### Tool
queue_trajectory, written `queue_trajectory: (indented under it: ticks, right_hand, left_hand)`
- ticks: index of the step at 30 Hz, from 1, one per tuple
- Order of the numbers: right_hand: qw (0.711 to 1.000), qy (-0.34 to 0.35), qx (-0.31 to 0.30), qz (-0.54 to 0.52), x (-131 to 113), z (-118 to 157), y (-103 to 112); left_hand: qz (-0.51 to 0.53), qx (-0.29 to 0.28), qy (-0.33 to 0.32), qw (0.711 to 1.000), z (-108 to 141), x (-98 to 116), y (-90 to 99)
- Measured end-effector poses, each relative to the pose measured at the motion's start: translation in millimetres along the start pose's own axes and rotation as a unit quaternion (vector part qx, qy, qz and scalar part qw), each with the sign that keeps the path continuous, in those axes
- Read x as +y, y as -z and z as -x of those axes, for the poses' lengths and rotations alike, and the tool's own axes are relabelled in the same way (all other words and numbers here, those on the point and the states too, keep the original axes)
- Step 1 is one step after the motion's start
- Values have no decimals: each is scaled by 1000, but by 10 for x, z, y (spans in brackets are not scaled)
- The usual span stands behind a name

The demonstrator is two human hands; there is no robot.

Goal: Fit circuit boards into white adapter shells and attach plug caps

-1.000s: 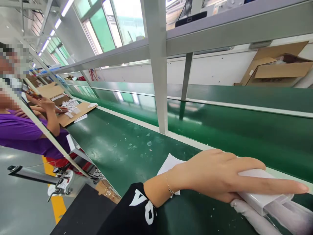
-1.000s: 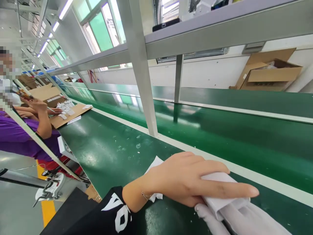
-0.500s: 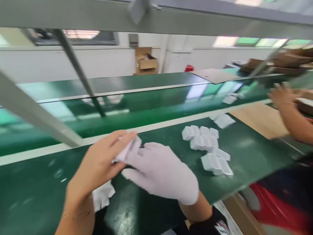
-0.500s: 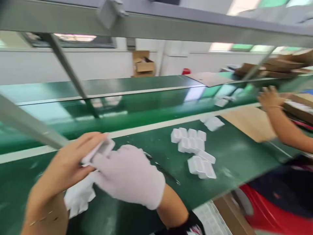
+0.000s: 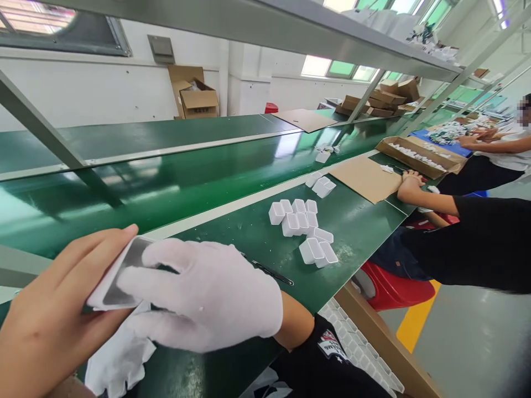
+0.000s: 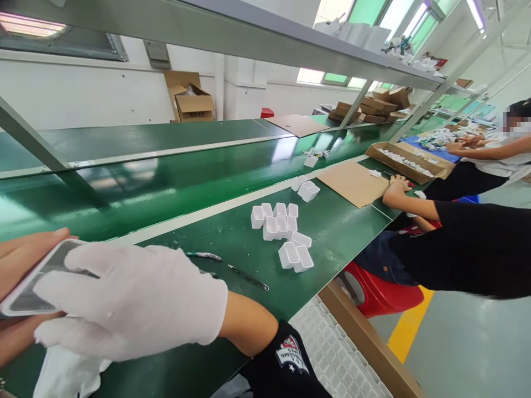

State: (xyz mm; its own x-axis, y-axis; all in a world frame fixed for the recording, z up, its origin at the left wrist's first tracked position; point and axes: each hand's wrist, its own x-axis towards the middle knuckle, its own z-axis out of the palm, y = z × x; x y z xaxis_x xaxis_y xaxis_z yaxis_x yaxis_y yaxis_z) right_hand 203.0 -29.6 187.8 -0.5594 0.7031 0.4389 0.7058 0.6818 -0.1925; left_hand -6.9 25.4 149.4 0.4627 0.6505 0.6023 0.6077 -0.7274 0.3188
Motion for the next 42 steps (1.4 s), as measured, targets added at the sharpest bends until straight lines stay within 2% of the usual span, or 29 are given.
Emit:
queue_trajectory:
  ticks: [3,7,14,25,32,37,42]
  right_hand:
    - [1000,27,-4,-11,5,-6,-48]
    - [998,39,-39,-23,17,-6,-100]
    - [996,34,-74,-46,56,24,-98]
    - [995,39,-66,-57,89,31,-37]
    - [995,69,-28,-65,87,46,-127]
    - [996,34,-27,-84,29,50,-171]
    - [996,4,-28,-79,-40,12,-132]
  left_hand:
    - [3,-11,-42,999,-5,4,-11]
    - [-30,-15,-102,994,-47,54,-73]
    - [-54,-25,-156,986,-115,135,-73]
    - [-59,-25,-188,980,-191,185,-96]
    - [-59,-3,-185,981,-191,199,-59]
    - [-59,8,-159,985,-148,200,-15]
    - [-62,25,-147,987,-168,260,-50]
